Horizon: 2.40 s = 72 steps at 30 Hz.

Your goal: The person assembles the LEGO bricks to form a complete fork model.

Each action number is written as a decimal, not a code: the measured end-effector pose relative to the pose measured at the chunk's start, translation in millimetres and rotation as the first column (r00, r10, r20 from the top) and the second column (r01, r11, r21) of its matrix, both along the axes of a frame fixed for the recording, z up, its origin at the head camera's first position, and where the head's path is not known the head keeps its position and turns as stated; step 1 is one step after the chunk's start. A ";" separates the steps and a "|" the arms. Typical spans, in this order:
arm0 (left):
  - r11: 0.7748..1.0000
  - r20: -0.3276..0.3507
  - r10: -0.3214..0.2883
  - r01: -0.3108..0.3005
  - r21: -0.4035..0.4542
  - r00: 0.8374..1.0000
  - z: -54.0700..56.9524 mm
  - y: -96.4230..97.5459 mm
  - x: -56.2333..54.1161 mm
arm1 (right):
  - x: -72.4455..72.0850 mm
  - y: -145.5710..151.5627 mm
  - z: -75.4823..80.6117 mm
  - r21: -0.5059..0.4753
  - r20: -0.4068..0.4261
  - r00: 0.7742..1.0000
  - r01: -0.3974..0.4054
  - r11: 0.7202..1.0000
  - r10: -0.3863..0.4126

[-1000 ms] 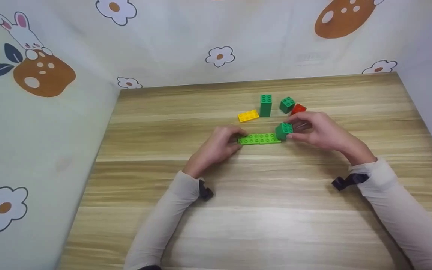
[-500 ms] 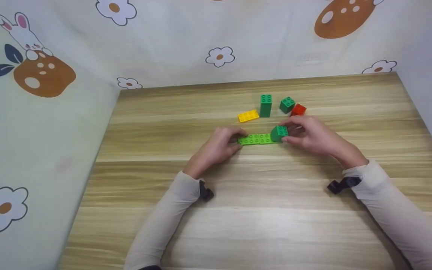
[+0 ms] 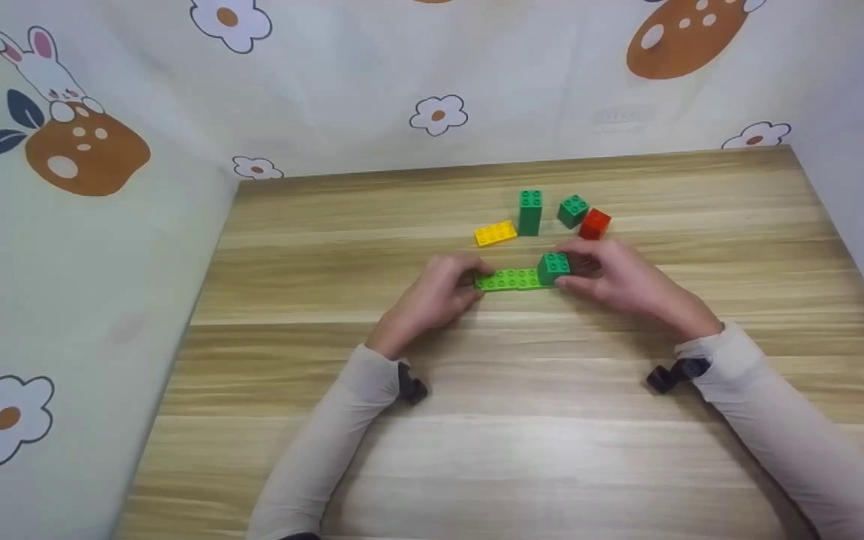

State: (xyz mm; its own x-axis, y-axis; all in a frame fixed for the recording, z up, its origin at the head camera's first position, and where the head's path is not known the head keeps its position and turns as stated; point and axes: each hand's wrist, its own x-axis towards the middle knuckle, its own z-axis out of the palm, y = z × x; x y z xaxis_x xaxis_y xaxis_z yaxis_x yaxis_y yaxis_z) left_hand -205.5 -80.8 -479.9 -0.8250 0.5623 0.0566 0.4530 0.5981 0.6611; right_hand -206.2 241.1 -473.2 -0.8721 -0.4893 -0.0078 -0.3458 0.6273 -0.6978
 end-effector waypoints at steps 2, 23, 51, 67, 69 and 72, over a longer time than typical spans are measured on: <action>1.000 -0.001 0.001 -0.001 0.009 1.000 0.1 0.2 0.2 | 0.4 -2.1 -0.4 0.003 -0.007 1.000 -0.006 1.000 0.006; 0.999 0.021 0.032 -0.032 -0.001 0.999 -0.8 1.2 2.4 | 3.6 -17.0 0.6 0.074 -0.129 0.992 0.002 0.997 0.008; 0.999 0.035 0.032 -0.032 0.001 0.999 -0.7 -0.1 1.6 | 4.6 -25.5 4.1 0.147 -0.149 0.988 -0.009 0.989 0.031; 0.998 0.054 0.059 -0.060 0.011 0.997 0.2 4.5 -2.3 | -1.6 -21.5 -0.5 0.081 -0.183 0.983 -0.012 0.997 0.027; 0.998 0.050 0.059 -0.059 0.010 0.997 0.5 4.2 -2.5 | -1.8 -21.8 -1.1 0.087 -0.178 0.984 -0.005 0.996 0.021; 0.998 0.051 0.065 -0.066 0.009 0.997 0.0 3.4 -3.0 | -2.1 -22.9 -1.6 0.091 -0.156 0.988 0.002 0.996 0.012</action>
